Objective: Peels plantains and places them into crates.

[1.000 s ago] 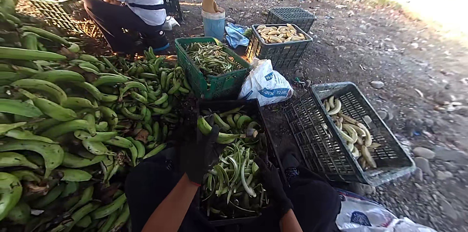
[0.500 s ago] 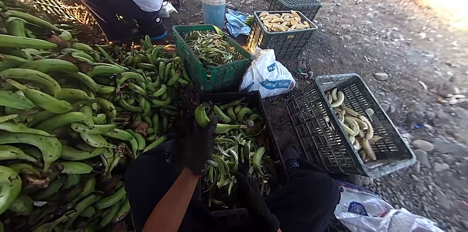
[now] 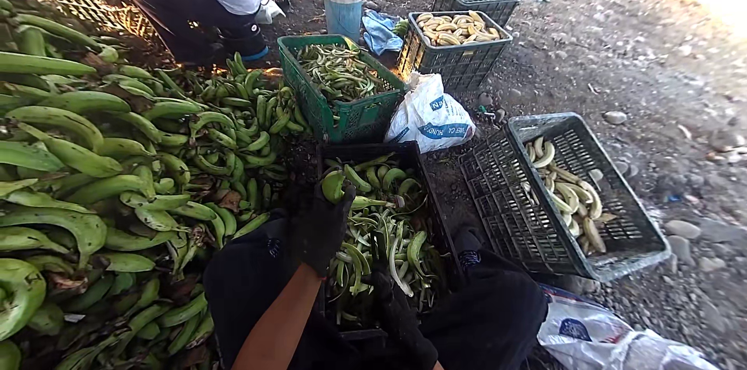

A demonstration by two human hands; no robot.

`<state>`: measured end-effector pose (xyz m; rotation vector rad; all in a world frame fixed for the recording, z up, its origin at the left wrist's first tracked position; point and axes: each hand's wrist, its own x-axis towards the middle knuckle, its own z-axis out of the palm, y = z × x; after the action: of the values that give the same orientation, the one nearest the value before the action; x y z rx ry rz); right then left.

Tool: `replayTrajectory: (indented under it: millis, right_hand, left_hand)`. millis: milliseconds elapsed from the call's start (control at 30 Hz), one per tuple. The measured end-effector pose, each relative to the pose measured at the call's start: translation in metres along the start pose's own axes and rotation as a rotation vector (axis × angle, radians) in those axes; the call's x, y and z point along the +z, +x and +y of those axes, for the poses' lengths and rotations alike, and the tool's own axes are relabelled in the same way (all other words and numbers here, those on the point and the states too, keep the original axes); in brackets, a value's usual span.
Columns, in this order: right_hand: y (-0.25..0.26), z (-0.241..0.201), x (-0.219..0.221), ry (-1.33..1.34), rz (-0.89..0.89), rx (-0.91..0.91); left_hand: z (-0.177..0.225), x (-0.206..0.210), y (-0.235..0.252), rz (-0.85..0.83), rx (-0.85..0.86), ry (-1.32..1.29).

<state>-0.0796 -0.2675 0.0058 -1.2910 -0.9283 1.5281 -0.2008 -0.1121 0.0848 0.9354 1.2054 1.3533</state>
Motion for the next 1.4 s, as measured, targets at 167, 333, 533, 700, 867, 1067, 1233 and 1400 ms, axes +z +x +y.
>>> replayTrajectory:
  millis: [167,333,533,700,867,1067,1233,1400]
  right_hand:
    - [-0.002,-0.001,0.002,-0.015,0.024,0.052]
    - [-0.001,-0.001,0.004,-0.005,0.054,0.087]
    - [0.002,-0.001,0.005,-0.043,0.065,0.1]
    - [0.023,-0.074,0.008,-0.004,0.125,-0.256]
    - [0.013,-0.167,0.018,0.153,0.137,-0.853]
    - [0.03,0.001,0.02,-0.288,0.199,0.066]
    - [0.009,0.032,0.012,-0.136,0.157,0.329]
    - [0.047,-0.019,-0.025,-0.428,0.177,-0.367]
  left_hand:
    - [-0.003,-0.001,0.002,0.043,-0.024,0.01]
    - [-0.003,-0.001,0.0,0.021,0.003,0.021]
    - [-0.006,-0.001,0.0,0.005,0.029,0.086]
    - [-0.018,0.0,0.001,-0.057,0.127,0.118]
    - [-0.022,0.001,-0.002,-0.078,0.191,0.141]
    - [-0.015,0.006,-0.013,0.002,0.096,0.097]
    - [0.001,-0.006,-0.001,0.034,0.044,0.135]
    - [-0.016,-0.014,0.014,-0.214,-0.001,-0.19]
